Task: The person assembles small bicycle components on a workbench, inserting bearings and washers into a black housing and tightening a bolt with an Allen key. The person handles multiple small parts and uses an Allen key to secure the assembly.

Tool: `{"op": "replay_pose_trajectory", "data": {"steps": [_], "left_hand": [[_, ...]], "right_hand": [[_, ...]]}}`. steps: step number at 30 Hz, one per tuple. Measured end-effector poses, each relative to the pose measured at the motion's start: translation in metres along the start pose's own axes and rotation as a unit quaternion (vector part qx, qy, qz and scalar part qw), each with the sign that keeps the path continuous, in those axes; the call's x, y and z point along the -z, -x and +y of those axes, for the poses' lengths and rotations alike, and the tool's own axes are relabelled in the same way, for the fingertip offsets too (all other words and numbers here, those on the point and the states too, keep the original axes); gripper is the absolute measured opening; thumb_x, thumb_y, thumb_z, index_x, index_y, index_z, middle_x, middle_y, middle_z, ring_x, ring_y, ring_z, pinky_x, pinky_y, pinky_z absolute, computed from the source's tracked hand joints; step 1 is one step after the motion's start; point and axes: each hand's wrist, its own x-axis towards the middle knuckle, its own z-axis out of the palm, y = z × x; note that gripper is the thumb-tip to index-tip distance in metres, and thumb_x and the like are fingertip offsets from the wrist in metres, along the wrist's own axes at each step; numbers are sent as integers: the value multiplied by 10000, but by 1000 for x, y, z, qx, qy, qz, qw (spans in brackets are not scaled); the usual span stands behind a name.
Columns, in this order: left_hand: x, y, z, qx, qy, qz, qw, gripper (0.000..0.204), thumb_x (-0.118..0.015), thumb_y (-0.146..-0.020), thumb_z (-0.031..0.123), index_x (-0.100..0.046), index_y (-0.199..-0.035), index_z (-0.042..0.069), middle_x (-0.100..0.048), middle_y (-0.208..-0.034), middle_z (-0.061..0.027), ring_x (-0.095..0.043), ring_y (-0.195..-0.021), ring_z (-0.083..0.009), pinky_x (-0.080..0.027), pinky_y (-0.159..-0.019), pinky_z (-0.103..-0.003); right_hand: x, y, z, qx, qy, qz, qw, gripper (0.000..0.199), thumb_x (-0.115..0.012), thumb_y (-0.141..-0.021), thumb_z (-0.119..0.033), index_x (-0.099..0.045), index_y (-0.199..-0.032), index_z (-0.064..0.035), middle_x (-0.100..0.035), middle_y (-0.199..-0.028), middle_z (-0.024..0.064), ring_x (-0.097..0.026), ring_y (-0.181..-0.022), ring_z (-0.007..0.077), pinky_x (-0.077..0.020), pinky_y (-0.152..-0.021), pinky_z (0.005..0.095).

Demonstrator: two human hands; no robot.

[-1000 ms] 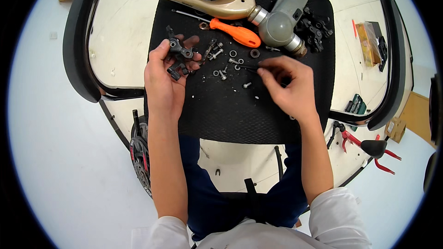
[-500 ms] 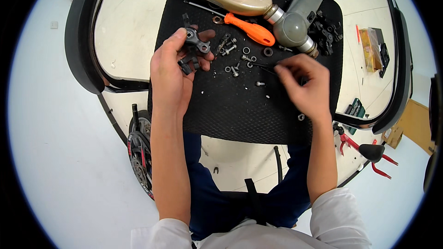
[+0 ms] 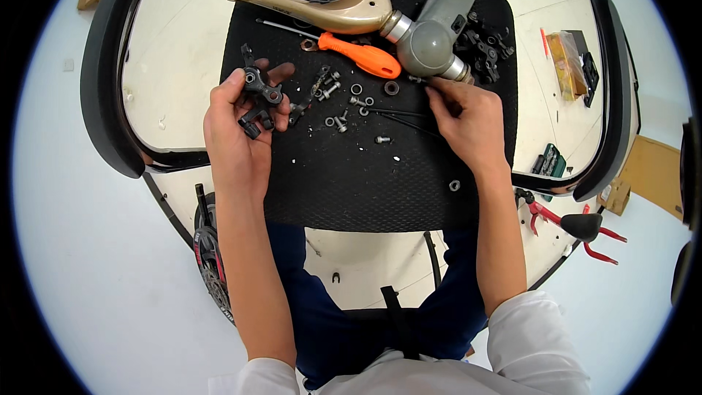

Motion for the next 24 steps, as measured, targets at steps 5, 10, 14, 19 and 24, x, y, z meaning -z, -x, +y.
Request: {"op": "replay_pose_trajectory", "data": {"steps": [5,10,14,19,24], "left_hand": [[-6,2,-2,37,-27,15,999,421,-451,-978,328,-569,-1153,-37,-651,-1122,-248,-570,-713,-166,-454,-617,-265],[-9,3,-5,57,-46,-1,997,409,-465,-970,324,-568,-1141,-33,-670,-1081,-232,-589,-728,-172,-462,-629,-270],[-12,5,-6,51,-38,-11,998,395,-510,-940,281,-571,-1126,-61,-687,-1007,-210,-614,-705,-170,-482,-606,-273],[-20,9,-11,64,-48,-36,996,376,-534,-909,250,-583,-1105,-67,-692,-969,-189,-623,-690,-163,-493,-588,-273],[-35,16,-23,102,-43,-95,989,372,-522,-917,250,-585,-1116,-59,-678,-1025,-220,-620,-705,-170,-489,-596,-279]], "right_hand": [[-6,-5,-10,-55,78,-46,994,141,-740,-799,-193,-748,-858,-65,-661,-646,116,-655,-593,286,-521,-581,378],[-5,-7,-16,-87,90,-58,990,164,-758,-794,-215,-743,-846,-60,-647,-613,99,-656,-579,271,-520,-573,373],[-10,-3,-11,-70,36,-33,996,151,-766,-785,-170,-737,-856,-39,-646,-613,86,-641,-553,236,-513,-560,338],[7,0,-19,-165,-201,-95,961,115,-766,-803,-81,-723,-863,8,-658,-659,44,-612,-554,92,-487,-536,245],[19,6,-35,-204,-482,-99,846,182,-712,-863,-24,-641,-992,83,-679,-768,105,-662,-652,123,-537,-554,233]]}}
